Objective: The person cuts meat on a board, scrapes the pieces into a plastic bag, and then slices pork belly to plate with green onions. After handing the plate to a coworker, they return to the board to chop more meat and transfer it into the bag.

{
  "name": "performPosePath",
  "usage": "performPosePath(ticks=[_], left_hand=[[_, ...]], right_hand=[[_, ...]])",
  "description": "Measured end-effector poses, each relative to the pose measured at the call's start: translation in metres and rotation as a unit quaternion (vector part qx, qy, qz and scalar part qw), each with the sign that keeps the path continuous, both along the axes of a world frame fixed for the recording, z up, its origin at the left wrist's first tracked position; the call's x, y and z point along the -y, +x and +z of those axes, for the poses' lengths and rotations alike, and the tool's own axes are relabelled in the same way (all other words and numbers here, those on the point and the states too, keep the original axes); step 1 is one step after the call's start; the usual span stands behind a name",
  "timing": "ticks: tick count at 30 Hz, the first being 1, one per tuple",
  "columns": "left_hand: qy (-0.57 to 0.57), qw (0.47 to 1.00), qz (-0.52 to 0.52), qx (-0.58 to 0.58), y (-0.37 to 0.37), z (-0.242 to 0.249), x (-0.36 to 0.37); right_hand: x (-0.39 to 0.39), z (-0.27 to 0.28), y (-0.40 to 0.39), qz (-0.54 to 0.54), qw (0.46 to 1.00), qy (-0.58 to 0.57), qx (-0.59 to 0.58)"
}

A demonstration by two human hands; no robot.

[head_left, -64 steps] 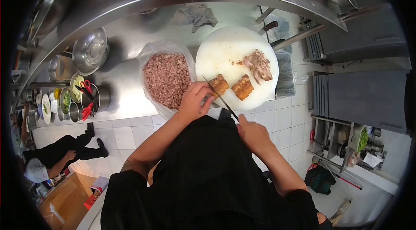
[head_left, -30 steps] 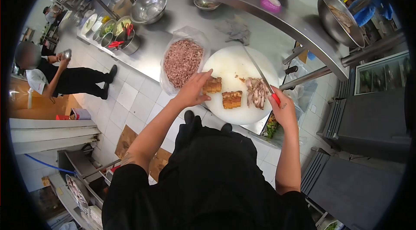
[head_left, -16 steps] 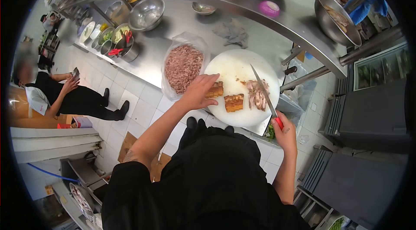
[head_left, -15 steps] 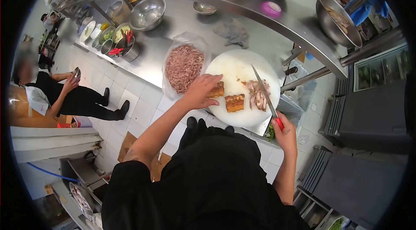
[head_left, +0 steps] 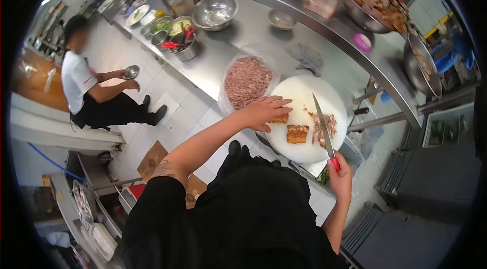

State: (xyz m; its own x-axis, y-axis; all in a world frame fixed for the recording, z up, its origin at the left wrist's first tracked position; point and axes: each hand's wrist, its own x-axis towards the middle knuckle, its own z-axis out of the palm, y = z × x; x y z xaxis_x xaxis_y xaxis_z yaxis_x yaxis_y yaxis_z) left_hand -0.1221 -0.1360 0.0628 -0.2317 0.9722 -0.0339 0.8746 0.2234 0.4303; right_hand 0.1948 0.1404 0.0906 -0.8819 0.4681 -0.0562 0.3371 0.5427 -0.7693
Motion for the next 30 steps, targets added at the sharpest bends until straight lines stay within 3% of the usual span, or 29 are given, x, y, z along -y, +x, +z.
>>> performPosePath(ticks=[4,13,15,24,27,29,30], left_hand=[[-0.082,0.991,-0.022,-0.105,-0.007,0.009,-0.003],[-0.168,0.972,-0.095,-0.131,-0.011,-0.023,-0.043],[-0.150,0.973,-0.095,-0.144,-0.013,-0.021,-0.041],[-0.130,0.978,-0.107,-0.123,-0.020,-0.001,-0.041],[-0.088,0.986,-0.059,-0.128,-0.025,-0.015,-0.045],[-0.101,0.980,-0.085,-0.147,-0.035,-0.008,-0.047],[-0.086,0.982,-0.093,-0.139,-0.039,-0.008,-0.046]], right_hand=[[-0.001,0.008,-0.003,0.005,1.000,-0.010,0.030],[-0.003,-0.008,0.001,-0.004,0.999,-0.025,0.028],[-0.004,-0.020,0.005,0.005,1.000,-0.021,-0.005],[0.011,-0.017,0.023,-0.061,0.996,-0.044,0.041],[0.032,0.000,0.023,-0.081,0.996,-0.010,0.025],[0.046,-0.010,0.027,-0.080,0.994,0.040,-0.068],[0.060,-0.003,0.030,-0.123,0.992,0.001,-0.037]])
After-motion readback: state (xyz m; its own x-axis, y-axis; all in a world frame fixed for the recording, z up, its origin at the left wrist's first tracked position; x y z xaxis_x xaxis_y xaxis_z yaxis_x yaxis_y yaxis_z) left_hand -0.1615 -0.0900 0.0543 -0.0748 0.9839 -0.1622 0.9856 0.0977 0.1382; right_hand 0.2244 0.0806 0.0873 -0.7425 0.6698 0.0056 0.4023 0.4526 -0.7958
